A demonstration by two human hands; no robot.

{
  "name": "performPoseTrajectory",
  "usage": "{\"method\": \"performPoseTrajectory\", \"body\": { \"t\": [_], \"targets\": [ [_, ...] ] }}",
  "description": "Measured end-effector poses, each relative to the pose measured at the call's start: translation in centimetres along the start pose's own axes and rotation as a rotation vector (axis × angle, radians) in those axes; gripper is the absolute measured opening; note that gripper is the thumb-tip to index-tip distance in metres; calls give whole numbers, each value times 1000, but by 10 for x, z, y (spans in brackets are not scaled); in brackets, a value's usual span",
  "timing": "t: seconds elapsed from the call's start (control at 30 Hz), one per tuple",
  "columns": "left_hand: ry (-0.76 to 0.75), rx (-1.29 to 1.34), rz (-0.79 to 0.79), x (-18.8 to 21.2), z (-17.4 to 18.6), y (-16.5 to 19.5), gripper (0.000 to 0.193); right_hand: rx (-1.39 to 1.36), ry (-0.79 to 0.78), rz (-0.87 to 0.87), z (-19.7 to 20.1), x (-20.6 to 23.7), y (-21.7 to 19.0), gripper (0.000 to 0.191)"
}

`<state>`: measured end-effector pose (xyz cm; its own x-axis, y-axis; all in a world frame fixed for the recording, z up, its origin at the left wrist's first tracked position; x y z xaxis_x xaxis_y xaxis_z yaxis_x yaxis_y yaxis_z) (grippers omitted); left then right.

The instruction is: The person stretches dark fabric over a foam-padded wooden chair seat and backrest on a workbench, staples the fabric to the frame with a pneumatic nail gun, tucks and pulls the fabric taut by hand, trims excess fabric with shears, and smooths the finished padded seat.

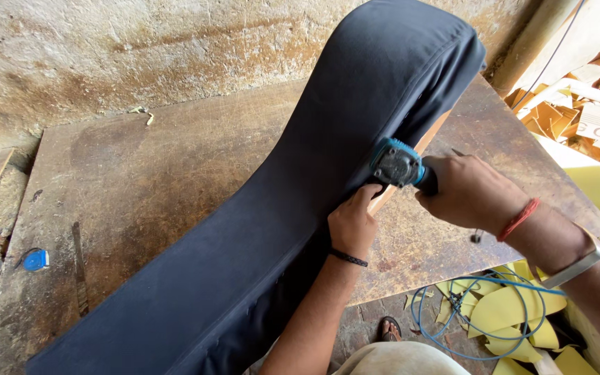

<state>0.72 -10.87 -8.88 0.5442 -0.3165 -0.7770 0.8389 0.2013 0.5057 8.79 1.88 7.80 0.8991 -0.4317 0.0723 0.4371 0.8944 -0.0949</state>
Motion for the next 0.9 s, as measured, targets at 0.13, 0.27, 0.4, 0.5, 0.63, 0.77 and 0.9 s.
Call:
{"method": "performPoseTrajectory", "body": {
  "t": [0.13,0.27,0.4,0.5,0.63,0.77,0.9],
  "targets": [
    [-49,-27,23,8,-8,-9,38,33,-65,-41,-10,8,-20,15],
    [-204,-67,54,7,-10,-16,35,68,-195,-153,-20,13,-28,14],
    [-176,-125,-183,7,12,-4,39,24,-87,-86,-24,14,-24,17],
    [-83,-226,-285,16,35,11,43,-128,0,-55,-21,15,-12,29],
    [-185,-211,-31,11,44,12,22,-273,-173,-187,-20,9,1,28],
    [11,-108,206,-4,54,2,3,-340,-194,-174,-12,6,5,29],
    [-38,-76,164,7,46,3,5,-328,-233,-191,-12,2,6,32]
  ]
}}
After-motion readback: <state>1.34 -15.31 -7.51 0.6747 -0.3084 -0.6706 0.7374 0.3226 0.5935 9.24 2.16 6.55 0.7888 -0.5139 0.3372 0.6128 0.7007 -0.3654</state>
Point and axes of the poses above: each hand's wrist, its own x-axis away from the middle knuckle, its own z-axis out of the back of the hand, y = z × x, the point moved 3 cm from there along -x, towards the middle knuckle, and after that the axes turned 8 degrees about -z, right-handed, at the moved point
